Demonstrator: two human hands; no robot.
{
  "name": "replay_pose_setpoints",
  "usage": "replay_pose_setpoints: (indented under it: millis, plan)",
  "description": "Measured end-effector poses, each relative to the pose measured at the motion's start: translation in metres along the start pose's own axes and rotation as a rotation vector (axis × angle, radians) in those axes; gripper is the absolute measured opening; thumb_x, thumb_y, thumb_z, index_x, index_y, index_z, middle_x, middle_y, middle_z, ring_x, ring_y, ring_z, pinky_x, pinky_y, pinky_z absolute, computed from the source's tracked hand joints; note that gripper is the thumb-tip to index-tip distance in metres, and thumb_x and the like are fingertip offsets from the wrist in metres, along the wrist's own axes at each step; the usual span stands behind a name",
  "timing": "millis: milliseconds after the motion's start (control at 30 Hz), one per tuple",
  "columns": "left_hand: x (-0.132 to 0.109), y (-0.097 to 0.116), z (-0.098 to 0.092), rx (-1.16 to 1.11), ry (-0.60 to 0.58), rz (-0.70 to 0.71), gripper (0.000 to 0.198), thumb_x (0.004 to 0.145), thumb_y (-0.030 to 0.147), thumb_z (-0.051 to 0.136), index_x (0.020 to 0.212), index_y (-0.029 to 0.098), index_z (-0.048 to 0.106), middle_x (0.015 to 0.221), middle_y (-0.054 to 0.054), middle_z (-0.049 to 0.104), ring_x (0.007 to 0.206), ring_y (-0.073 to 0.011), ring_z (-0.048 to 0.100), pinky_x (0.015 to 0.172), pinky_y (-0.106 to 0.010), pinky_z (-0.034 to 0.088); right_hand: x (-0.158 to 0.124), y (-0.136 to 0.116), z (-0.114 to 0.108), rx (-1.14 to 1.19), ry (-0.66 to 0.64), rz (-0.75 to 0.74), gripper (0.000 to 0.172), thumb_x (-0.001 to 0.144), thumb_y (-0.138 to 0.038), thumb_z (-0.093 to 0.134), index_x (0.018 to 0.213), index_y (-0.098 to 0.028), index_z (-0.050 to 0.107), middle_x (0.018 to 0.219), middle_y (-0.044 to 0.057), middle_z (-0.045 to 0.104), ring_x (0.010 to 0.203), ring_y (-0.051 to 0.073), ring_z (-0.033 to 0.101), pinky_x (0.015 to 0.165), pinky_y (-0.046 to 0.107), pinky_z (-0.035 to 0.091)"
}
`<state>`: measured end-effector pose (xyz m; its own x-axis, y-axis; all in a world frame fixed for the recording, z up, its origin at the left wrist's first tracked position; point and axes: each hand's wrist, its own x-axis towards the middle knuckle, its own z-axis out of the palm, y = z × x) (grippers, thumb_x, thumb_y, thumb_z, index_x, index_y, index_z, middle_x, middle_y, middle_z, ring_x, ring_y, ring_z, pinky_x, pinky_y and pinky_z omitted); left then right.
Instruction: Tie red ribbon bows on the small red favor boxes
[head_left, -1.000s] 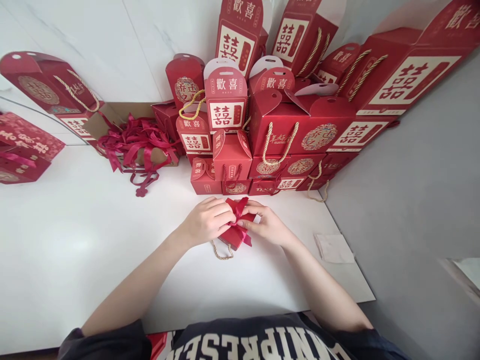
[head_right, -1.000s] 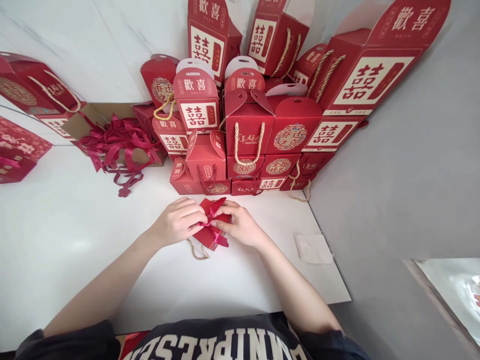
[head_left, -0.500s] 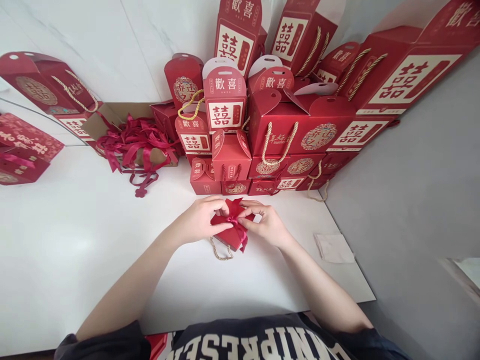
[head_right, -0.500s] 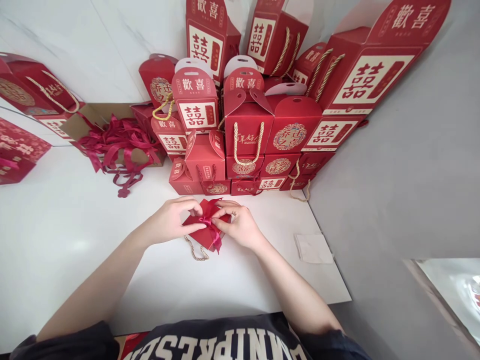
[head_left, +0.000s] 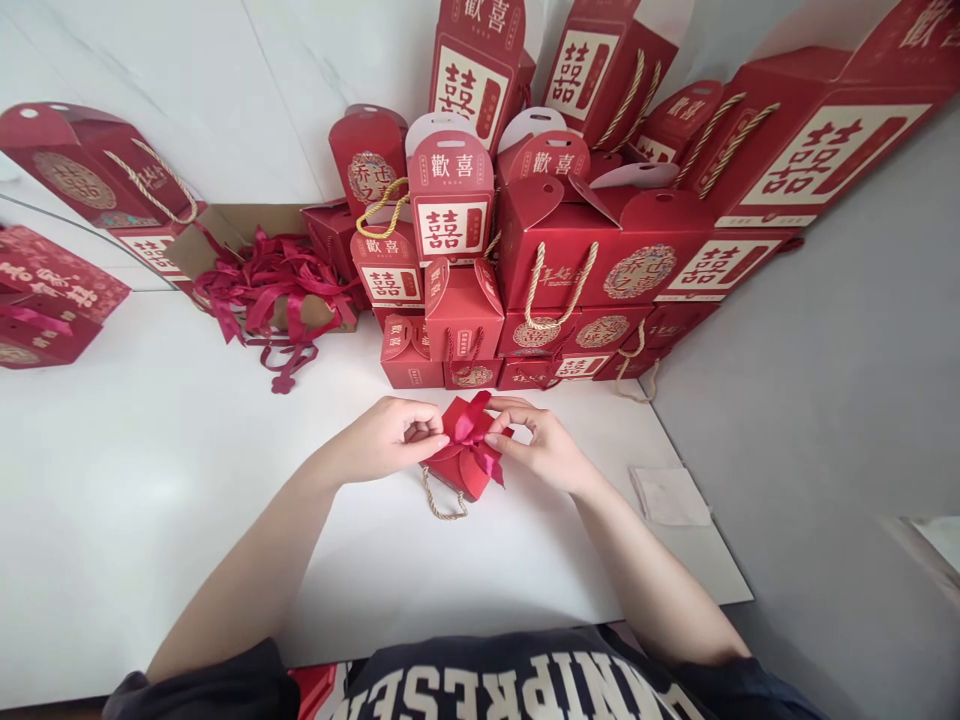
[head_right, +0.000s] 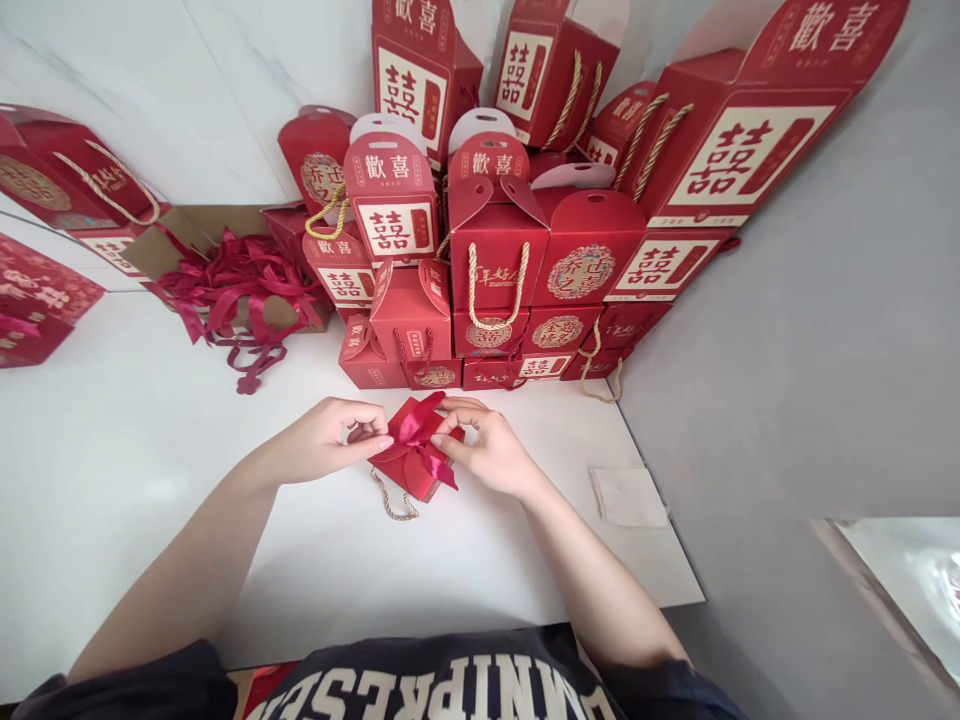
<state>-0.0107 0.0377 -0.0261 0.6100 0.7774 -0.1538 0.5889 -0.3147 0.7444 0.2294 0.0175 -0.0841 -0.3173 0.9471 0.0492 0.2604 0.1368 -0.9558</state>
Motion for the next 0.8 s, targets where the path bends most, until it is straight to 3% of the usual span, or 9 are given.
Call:
replay_pose_setpoints:
  millis: [200, 300, 433, 500, 600, 700, 800]
  plan:
    - [0.000, -0.008, -0.003, -0.005, 0.001, -0.088, 0.023, 0.086, 0.031, 0.052, 0.067, 0.017, 0.052, 0.059, 0.004, 0.048, 0.052, -0.0085, 0.039, 0.050, -0.022, 0.031, -0.003, 0.001, -0.014, -0.096, 0.006, -0.020, 0.008, 0.081, -0.027, 0.067, 0.074, -0.022, 0.067, 0.127, 0.008, 0.063, 0.127, 0.026, 0.052, 0.108, 0.044, 0.035]
    - [0.002, -0.011, 0.000, 0.064, 0.065, -0.120, 0.023, 0.086, 0.032, 0.052, 0.068, 0.017, 0.052, 0.059, 0.004, 0.049, 0.052, -0.0091, 0.041, 0.051, -0.022, 0.032, -0.003, 0.001, -0.016, -0.163, 0.057, -0.068, 0.006, 0.082, -0.025, 0.065, 0.076, -0.022, 0.066, 0.124, 0.008, 0.064, 0.124, 0.026, 0.054, 0.106, 0.043, 0.037]
    - [0.005, -0.010, 0.005, 0.201, 0.233, -0.066, 0.020, 0.085, 0.038, 0.057, 0.092, 0.020, 0.063, 0.067, 0.004, 0.050, 0.056, -0.0106, 0.045, 0.053, -0.023, 0.036, -0.001, 0.002, -0.016, -0.118, -0.006, -0.126, 0.006, 0.086, -0.029, 0.062, 0.086, -0.024, 0.064, 0.118, 0.006, 0.066, 0.123, 0.024, 0.055, 0.104, 0.040, 0.039]
    - [0.005, -0.008, 0.005, 0.212, 0.258, 0.023, 0.023, 0.086, 0.032, 0.056, 0.104, 0.023, 0.066, 0.080, 0.001, 0.053, 0.068, -0.0127, 0.052, 0.058, -0.023, 0.042, -0.001, 0.003, -0.017, -0.067, -0.010, -0.122, 0.010, 0.089, -0.032, 0.060, 0.094, -0.024, 0.064, 0.114, 0.006, 0.066, 0.124, 0.024, 0.054, 0.103, 0.039, 0.040]
    - [0.004, -0.004, 0.000, 0.156, 0.120, 0.193, 0.031, 0.083, 0.011, 0.051, 0.095, 0.026, 0.075, 0.094, -0.003, 0.053, 0.085, -0.0147, 0.055, 0.072, -0.025, 0.048, 0.000, 0.003, -0.016, -0.046, 0.011, -0.114, 0.015, 0.092, -0.036, 0.057, 0.099, -0.024, 0.064, 0.118, 0.006, 0.063, 0.121, 0.023, 0.055, 0.104, 0.039, 0.039]
    - [-0.001, 0.000, -0.010, 0.086, -0.068, 0.287, 0.037, 0.079, 0.003, 0.050, 0.075, 0.026, 0.078, 0.090, -0.003, 0.052, 0.085, -0.0138, 0.055, 0.079, -0.025, 0.048, 0.000, 0.002, -0.013, -0.054, 0.005, -0.132, 0.015, 0.092, -0.036, 0.057, 0.096, -0.024, 0.066, 0.124, 0.007, 0.060, 0.120, 0.022, 0.055, 0.105, 0.039, 0.037]
    - [-0.006, 0.003, -0.016, 0.073, -0.082, 0.271, 0.034, 0.078, 0.002, 0.050, 0.068, 0.023, 0.074, 0.088, -0.002, 0.053, 0.083, -0.0129, 0.056, 0.078, -0.024, 0.047, 0.000, 0.000, -0.009, -0.073, 0.011, -0.154, 0.012, 0.090, -0.035, 0.059, 0.093, -0.024, 0.066, 0.126, 0.007, 0.059, 0.123, 0.023, 0.053, 0.107, 0.040, 0.035]
